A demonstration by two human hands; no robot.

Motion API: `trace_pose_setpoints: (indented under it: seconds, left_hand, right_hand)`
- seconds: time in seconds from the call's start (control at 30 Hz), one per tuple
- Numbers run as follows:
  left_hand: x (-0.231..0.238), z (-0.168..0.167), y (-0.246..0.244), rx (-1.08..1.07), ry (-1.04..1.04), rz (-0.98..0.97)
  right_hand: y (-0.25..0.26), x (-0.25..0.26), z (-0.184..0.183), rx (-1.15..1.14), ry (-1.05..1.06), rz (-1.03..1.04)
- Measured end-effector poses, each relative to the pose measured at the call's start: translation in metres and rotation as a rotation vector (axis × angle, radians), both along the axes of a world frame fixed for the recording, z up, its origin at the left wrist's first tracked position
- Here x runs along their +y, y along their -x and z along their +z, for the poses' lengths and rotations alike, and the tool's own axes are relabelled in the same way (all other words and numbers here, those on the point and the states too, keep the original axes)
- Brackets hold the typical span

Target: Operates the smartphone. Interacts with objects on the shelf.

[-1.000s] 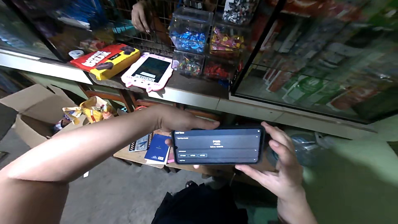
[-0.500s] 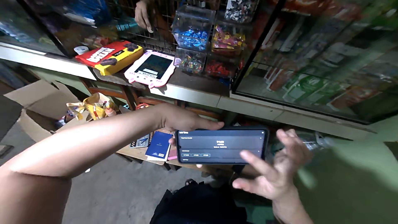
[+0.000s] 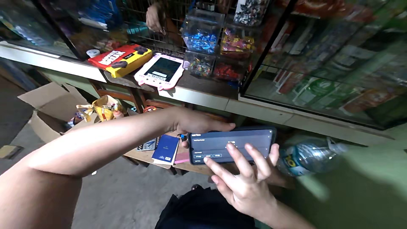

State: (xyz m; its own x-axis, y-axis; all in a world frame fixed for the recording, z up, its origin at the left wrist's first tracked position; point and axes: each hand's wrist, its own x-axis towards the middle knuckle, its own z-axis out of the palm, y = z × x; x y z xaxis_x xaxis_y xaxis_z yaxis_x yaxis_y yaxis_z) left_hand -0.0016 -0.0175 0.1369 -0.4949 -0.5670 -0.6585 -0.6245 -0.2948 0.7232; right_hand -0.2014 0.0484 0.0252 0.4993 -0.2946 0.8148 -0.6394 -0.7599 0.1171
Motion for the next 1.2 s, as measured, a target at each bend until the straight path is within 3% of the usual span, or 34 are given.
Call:
trace_pose_setpoints:
  seconds: [0.2,0.33,0.7,1.2]
  left_hand:
    - [0.002,0.001,-0.002,-0.036,-0.007,0.024]
    - [0.0,-0.002,-0.005,-0.01,-0.021,0.007]
    - [-0.003,-0.001,-0.007,-0.055,-0.019,-0.011]
    - [-0.014,-0.006,-0.007,-0.017,-0.06,0.003]
  right_hand:
    - [-0.001,-0.002,0.0,-0.003,-0.006,0.01]
    - [0.006,-0.005,0.002,-0.137,0.035,0.047]
    - [0.044,-0.027,0.018,-0.316,0.087,-0.193]
    - [0.057,-0.038,0.02,-0.34,0.105,-0.246]
